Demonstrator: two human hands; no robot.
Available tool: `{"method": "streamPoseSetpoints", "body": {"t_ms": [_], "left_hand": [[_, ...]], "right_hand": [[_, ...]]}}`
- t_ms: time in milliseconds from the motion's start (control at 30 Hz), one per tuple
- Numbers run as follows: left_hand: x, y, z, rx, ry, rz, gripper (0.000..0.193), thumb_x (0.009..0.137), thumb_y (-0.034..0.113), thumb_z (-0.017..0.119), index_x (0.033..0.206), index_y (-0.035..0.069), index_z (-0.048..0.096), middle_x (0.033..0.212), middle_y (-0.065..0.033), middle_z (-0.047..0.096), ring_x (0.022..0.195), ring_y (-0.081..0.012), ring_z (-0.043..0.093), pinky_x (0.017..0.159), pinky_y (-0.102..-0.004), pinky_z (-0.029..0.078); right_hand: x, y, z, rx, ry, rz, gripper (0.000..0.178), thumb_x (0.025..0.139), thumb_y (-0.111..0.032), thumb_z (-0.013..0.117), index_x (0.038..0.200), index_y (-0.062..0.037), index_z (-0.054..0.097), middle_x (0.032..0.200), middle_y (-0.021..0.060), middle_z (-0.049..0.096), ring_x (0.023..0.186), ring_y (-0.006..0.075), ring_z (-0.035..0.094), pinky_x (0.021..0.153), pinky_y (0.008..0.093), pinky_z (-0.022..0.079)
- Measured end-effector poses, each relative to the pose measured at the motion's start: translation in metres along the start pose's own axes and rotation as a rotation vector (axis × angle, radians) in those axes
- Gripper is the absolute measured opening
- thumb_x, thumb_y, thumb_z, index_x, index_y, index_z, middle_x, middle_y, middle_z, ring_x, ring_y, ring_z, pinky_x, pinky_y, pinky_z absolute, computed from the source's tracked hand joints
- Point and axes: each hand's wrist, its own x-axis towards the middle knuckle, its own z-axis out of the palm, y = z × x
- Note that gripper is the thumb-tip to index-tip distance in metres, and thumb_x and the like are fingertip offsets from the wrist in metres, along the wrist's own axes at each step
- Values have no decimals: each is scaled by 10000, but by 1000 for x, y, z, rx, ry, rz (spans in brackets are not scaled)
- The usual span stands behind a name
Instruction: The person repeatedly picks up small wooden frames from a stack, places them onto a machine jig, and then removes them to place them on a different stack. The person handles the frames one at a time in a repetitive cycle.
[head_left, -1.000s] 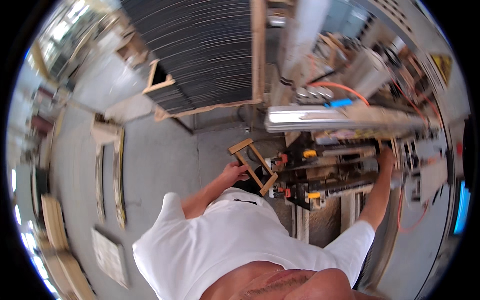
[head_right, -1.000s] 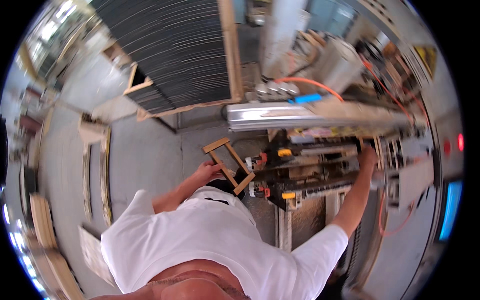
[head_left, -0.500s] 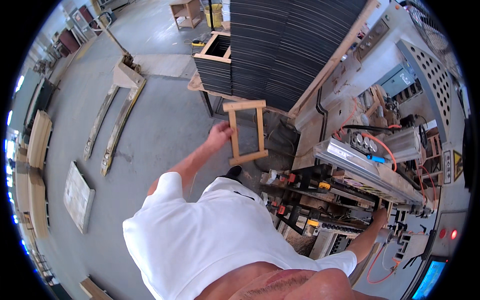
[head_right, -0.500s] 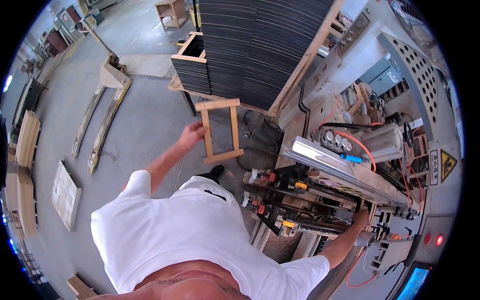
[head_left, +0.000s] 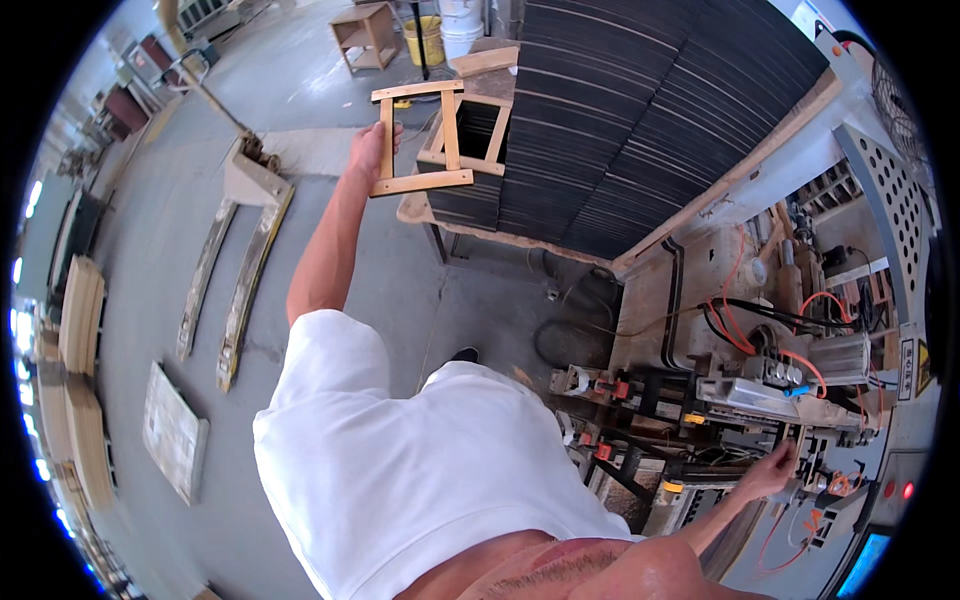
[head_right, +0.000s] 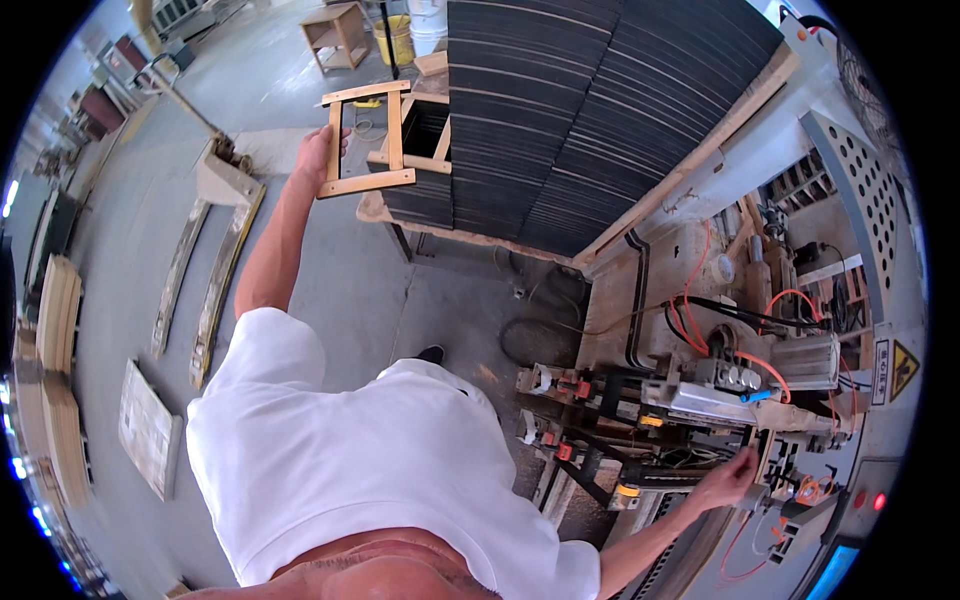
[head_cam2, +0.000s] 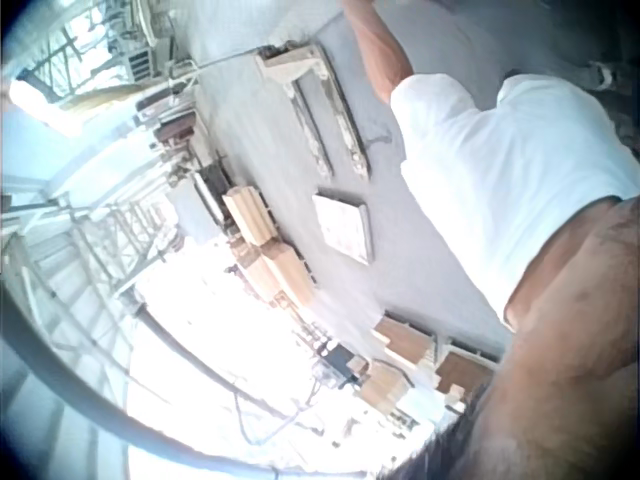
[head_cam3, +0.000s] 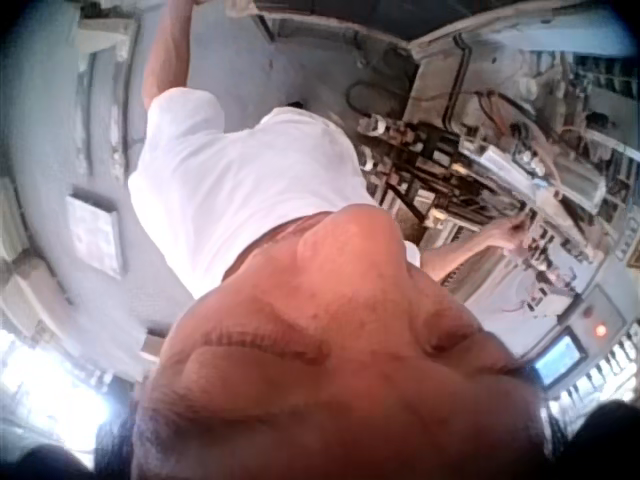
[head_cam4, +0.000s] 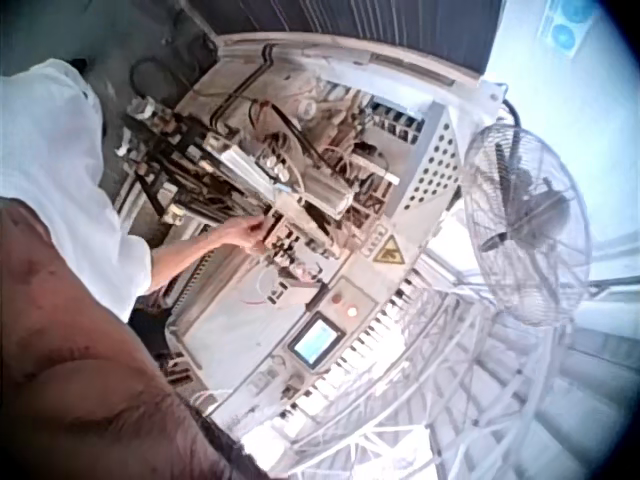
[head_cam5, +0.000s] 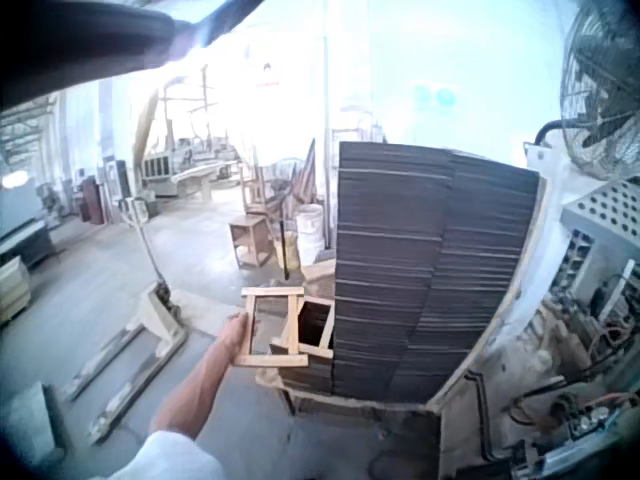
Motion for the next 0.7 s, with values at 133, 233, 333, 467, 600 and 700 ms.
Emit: {"method": "streamPoseSetpoints", "body": {"t_ms": [133,233,333,467,600,700], "left_hand": [[103,-22,12,139,-36,-42,362,964,241,452,942,-51,663,789,-104,655,683,-196,620,612,-325,504],[158,-65,31,484,11,-38,374,912,270,508,1006,-53,671,848,-144,686,788,-264,663,723,-369,518],[175,-92,56,422,-125,-11,404,901,253,529,1132,-69,609,985,-167,664,881,-262,650,766,-374,520],[168,-96,81,308,-261,-38,427,930,245,525,1207,-79,545,1032,-154,641,900,-246,642,758,-369,531],[165,-92,72,142,-124,-47,469,933,282,536,1240,-72,523,1093,-165,637,944,-266,636,822,-371,513],[140,-65,61,426,91,186,483,906,356,534,1132,-64,610,1049,-188,666,967,-262,620,843,-376,470]], "right_hand": [[-94,-76,34,176,-159,164,189,912,-72,618,1074,12,669,1028,100,686,911,151,626,832,307,518],[-154,-95,63,256,-311,188,178,903,-62,616,1049,35,647,972,96,670,860,137,608,770,271,515],[-200,-112,86,194,-452,265,170,891,-53,619,1032,35,656,924,97,678,836,150,610,766,276,503],[-247,-115,103,202,-564,376,199,880,-74,636,1040,42,652,884,89,681,776,134,613,721,277,500],[-264,-130,102,171,-632,435,203,882,-74,633,1043,48,650,874,98,681,768,149,625,705,288,507],[-272,-121,76,88,-531,373,207,882,-79,636,1045,47,651,873,118,685,766,170,636,698,302,513]]}}
